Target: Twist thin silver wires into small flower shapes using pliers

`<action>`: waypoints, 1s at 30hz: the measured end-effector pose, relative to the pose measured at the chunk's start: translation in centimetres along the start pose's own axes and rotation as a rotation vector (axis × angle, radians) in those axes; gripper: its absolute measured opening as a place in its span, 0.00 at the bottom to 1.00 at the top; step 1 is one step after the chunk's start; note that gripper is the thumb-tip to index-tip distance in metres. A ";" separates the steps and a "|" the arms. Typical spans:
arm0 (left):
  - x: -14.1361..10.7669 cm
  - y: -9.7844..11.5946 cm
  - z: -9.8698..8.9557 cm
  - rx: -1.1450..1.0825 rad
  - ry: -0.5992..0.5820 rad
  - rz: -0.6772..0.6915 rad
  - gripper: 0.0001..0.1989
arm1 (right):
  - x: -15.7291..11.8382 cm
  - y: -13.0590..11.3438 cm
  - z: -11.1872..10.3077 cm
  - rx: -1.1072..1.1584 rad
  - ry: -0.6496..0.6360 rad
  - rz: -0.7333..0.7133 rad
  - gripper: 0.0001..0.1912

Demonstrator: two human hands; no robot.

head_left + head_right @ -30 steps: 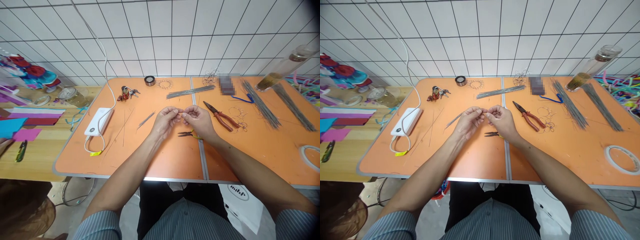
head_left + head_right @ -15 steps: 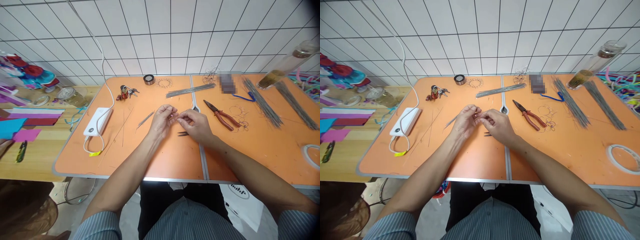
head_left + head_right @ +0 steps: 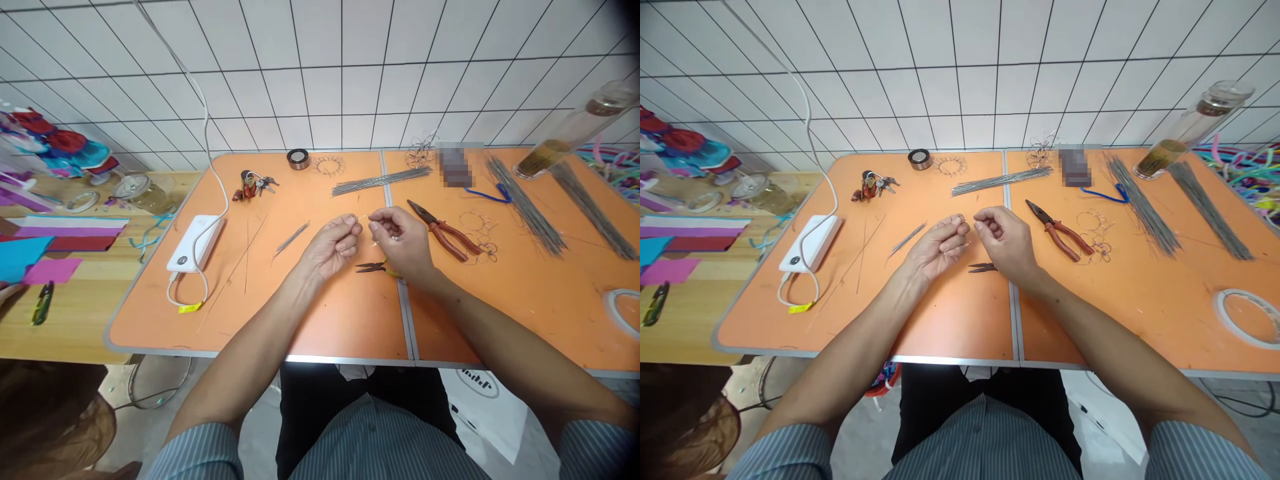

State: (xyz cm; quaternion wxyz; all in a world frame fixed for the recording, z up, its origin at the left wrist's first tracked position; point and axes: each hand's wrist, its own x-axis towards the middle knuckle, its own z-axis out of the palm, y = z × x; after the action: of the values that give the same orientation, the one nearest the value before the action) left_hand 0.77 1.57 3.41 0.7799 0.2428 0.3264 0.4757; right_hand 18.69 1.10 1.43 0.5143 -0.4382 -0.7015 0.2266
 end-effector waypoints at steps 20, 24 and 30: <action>0.1 -1.0 -0.4 0.111 -0.024 -0.087 0.10 | 1.5 0.1 -2.9 -0.457 -0.170 -0.363 0.07; 0.4 -1.3 -0.7 0.158 -0.007 -0.079 0.10 | 1.7 0.7 -3.2 -0.411 -0.245 -0.363 0.08; 0.4 -1.3 -0.8 0.203 0.007 -0.079 0.11 | 1.8 1.0 -3.3 -0.392 -0.300 -0.344 0.06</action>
State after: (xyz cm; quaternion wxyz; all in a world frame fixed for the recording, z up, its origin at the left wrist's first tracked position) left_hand 1.09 1.40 1.84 0.7682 0.3060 0.3850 0.4100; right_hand 21.95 2.66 2.81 0.3413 -0.3655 -0.8640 0.0589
